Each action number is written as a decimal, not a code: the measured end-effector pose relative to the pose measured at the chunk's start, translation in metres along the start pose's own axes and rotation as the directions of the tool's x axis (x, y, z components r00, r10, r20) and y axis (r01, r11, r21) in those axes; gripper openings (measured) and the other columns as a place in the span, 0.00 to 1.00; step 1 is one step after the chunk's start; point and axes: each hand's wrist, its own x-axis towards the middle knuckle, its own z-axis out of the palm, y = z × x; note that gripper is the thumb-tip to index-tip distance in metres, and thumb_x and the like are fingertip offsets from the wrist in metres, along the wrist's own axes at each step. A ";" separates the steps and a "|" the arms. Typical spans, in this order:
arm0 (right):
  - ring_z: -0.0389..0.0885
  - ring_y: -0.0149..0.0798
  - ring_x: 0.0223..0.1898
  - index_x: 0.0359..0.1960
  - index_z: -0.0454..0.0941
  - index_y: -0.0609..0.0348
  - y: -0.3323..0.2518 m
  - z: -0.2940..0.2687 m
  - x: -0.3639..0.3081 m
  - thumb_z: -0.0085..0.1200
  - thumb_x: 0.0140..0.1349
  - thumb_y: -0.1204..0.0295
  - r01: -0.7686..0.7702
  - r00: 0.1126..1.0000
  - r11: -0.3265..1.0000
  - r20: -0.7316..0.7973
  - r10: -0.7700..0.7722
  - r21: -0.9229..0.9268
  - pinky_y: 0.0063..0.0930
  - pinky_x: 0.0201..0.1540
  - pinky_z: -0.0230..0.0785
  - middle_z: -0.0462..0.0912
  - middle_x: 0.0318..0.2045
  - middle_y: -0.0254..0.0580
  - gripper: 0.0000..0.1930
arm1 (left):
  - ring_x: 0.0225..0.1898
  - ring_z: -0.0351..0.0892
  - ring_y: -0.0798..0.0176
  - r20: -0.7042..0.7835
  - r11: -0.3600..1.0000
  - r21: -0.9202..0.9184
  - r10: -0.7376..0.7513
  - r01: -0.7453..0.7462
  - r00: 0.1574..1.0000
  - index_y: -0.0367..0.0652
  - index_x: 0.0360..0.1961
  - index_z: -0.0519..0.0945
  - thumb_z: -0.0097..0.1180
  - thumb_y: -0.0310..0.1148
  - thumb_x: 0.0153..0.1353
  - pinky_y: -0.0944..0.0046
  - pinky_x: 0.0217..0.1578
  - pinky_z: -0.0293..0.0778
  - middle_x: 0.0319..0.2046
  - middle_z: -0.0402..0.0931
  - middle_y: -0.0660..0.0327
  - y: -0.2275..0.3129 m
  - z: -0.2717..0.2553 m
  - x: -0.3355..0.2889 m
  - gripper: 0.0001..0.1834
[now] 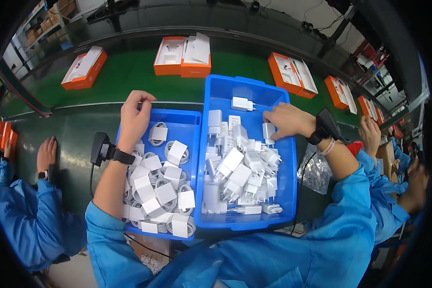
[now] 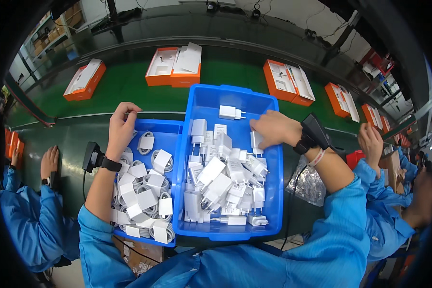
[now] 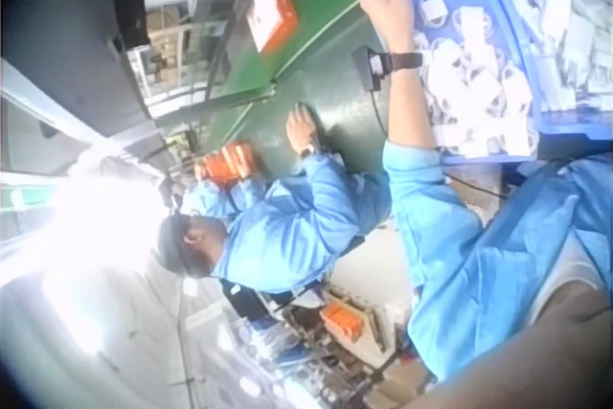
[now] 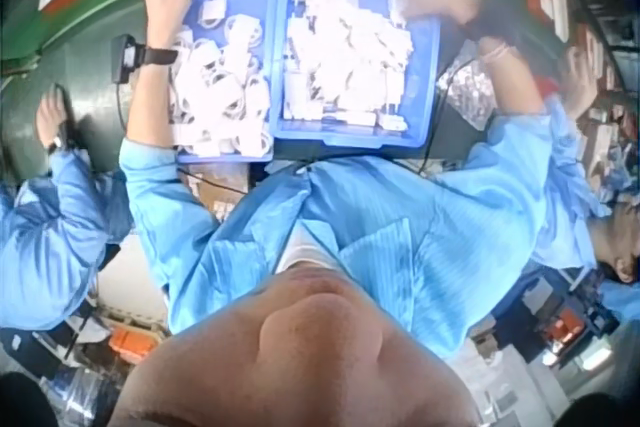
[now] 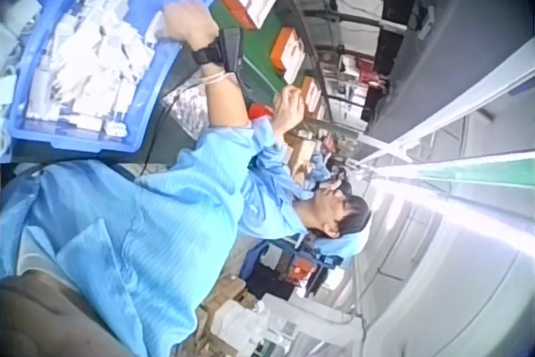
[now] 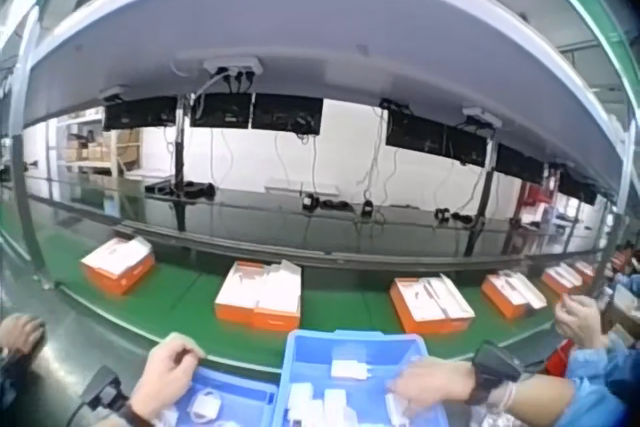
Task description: Picking up power adapters and cables from a bin and placing them into orange packaging boxes on a conveyor belt.
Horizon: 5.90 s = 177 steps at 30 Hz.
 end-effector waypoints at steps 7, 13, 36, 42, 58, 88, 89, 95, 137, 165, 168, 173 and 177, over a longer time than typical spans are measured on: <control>0.80 0.54 0.38 0.36 0.75 0.61 -0.011 0.000 0.012 0.66 0.50 0.59 -0.054 0.982 0.881 -0.134 0.131 0.471 0.41 0.40 0.72 0.82 0.35 0.51 0.20 | 0.33 0.77 0.65 0.036 0.999 -0.029 -0.041 0.042 0.999 0.35 0.36 0.80 0.49 0.21 0.61 0.67 0.35 0.73 0.36 0.78 0.58 0.003 0.003 -0.001 0.07; 0.82 0.53 0.39 0.43 0.81 0.65 -0.024 0.018 0.034 0.61 0.58 0.65 -0.180 0.929 0.913 -0.243 0.280 0.366 0.39 0.45 0.75 0.82 0.35 0.52 0.17 | 0.34 0.75 0.69 0.080 0.999 0.035 -0.029 0.027 0.996 0.35 0.37 0.79 0.50 0.22 0.63 0.69 0.38 0.72 0.35 0.77 0.62 0.005 -0.002 -0.001 0.06; 0.79 0.51 0.50 0.49 0.76 0.63 0.020 -0.122 0.078 0.65 0.48 0.70 0.300 0.662 0.951 -0.734 -0.150 0.076 0.38 0.54 0.72 0.80 0.48 0.50 0.25 | 0.39 0.77 0.56 0.062 0.999 -0.028 -0.038 0.040 0.997 0.37 0.32 0.80 0.51 0.23 0.59 0.61 0.38 0.72 0.35 0.78 0.56 0.004 -0.004 -0.002 0.06; 0.78 0.52 0.52 0.50 0.78 0.61 0.072 -0.139 0.237 0.63 0.48 0.66 0.138 0.706 0.990 -0.704 -0.082 0.023 0.40 0.56 0.72 0.81 0.48 0.48 0.26 | 0.36 0.77 0.61 0.078 1.000 -0.008 -0.005 0.006 0.997 0.35 0.35 0.80 0.50 0.21 0.59 0.65 0.40 0.73 0.36 0.77 0.57 0.003 -0.004 -0.003 0.06; 0.80 0.52 0.51 0.51 0.80 0.62 0.113 -0.078 0.327 0.58 0.50 0.76 0.000 0.825 0.976 -0.551 0.123 0.217 0.38 0.56 0.72 0.81 0.51 0.54 0.23 | 0.38 0.77 0.60 0.109 0.997 -0.059 -0.051 0.058 0.993 0.35 0.34 0.81 0.50 0.20 0.59 0.65 0.41 0.73 0.37 0.78 0.57 0.005 -0.002 0.002 0.07; 0.82 0.57 0.36 0.31 0.80 0.71 -0.168 -0.069 0.178 0.57 0.54 0.70 0.553 0.759 0.754 -0.586 -0.283 0.354 0.46 0.44 0.76 0.81 0.36 0.54 0.12 | 0.33 0.78 0.59 0.036 0.989 -0.098 -0.104 0.107 0.994 0.36 0.34 0.81 0.50 0.25 0.59 0.62 0.34 0.74 0.37 0.77 0.54 -0.002 -0.001 0.002 0.07; 0.82 0.56 0.38 0.34 0.80 0.70 -0.170 -0.068 0.179 0.59 0.52 0.71 0.546 0.754 0.777 -0.588 -0.292 0.315 0.46 0.42 0.77 0.80 0.38 0.51 0.12 | 0.33 0.78 0.58 0.031 0.993 -0.092 -0.071 0.074 0.997 0.36 0.34 0.80 0.50 0.25 0.59 0.62 0.34 0.74 0.37 0.77 0.53 -0.002 -0.001 0.002 0.07; 0.83 0.50 0.40 0.34 0.79 0.67 -0.178 -0.074 0.181 0.61 0.47 0.73 0.499 0.780 0.841 -0.532 -0.330 0.210 0.42 0.37 0.77 0.81 0.37 0.50 0.13 | 0.32 0.77 0.66 -0.005 0.989 -0.115 -0.089 0.088 0.996 0.36 0.36 0.80 0.50 0.23 0.60 0.66 0.34 0.73 0.35 0.79 0.58 -0.002 -0.003 0.001 0.07; 0.82 0.50 0.46 0.42 0.82 0.61 0.151 -0.039 0.152 0.66 0.44 0.69 -0.059 0.943 0.982 -0.311 0.114 0.181 0.38 0.52 0.74 0.85 0.41 0.50 0.21 | 0.29 0.70 0.77 -0.023 0.937 -0.219 -0.284 0.272 0.959 0.39 0.36 0.80 0.49 0.25 0.64 0.73 0.33 0.69 0.30 0.77 0.69 -0.001 -0.010 0.006 0.07; 0.83 0.48 0.39 0.42 0.82 0.63 0.003 -0.054 0.069 0.56 0.58 0.78 0.305 0.793 0.852 -0.609 0.021 0.426 0.34 0.44 0.76 0.84 0.38 0.46 0.11 | 0.28 0.67 0.78 0.015 0.951 -0.197 -0.238 0.237 0.971 0.38 0.35 0.80 0.49 0.23 0.64 0.75 0.29 0.64 0.28 0.75 0.70 -0.001 -0.006 0.004 0.07; 0.80 0.47 0.46 0.48 0.80 0.60 -0.016 -0.024 0.069 0.53 0.56 0.82 0.211 0.902 0.933 -0.426 -0.072 0.290 0.35 0.47 0.76 0.80 0.45 0.47 0.17 | 0.27 0.66 0.78 0.030 0.951 -0.199 -0.237 0.238 0.971 0.38 0.35 0.80 0.49 0.23 0.64 0.75 0.29 0.63 0.27 0.74 0.70 0.001 -0.004 0.003 0.07; 0.74 0.50 0.52 0.53 0.78 0.55 -0.031 0.002 0.064 0.55 0.55 0.81 0.051 0.906 0.999 -0.420 -0.051 -0.013 0.36 0.47 0.78 0.75 0.48 0.50 0.21 | 0.25 0.64 0.78 0.006 0.991 -0.097 -0.095 0.095 0.995 0.38 0.35 0.80 0.49 0.22 0.63 0.74 0.26 0.62 0.25 0.73 0.69 0.002 -0.002 0.003 0.07; 0.76 0.49 0.50 0.48 0.78 0.56 -0.022 0.001 0.068 0.58 0.54 0.78 -0.021 0.948 0.996 -0.316 0.046 0.081 0.37 0.45 0.78 0.76 0.43 0.48 0.18 | 0.24 0.66 0.77 -0.001 0.998 -0.040 -0.054 0.054 0.999 0.37 0.35 0.80 0.49 0.22 0.62 0.73 0.25 0.64 0.25 0.74 0.68 -0.001 -0.003 0.000 0.07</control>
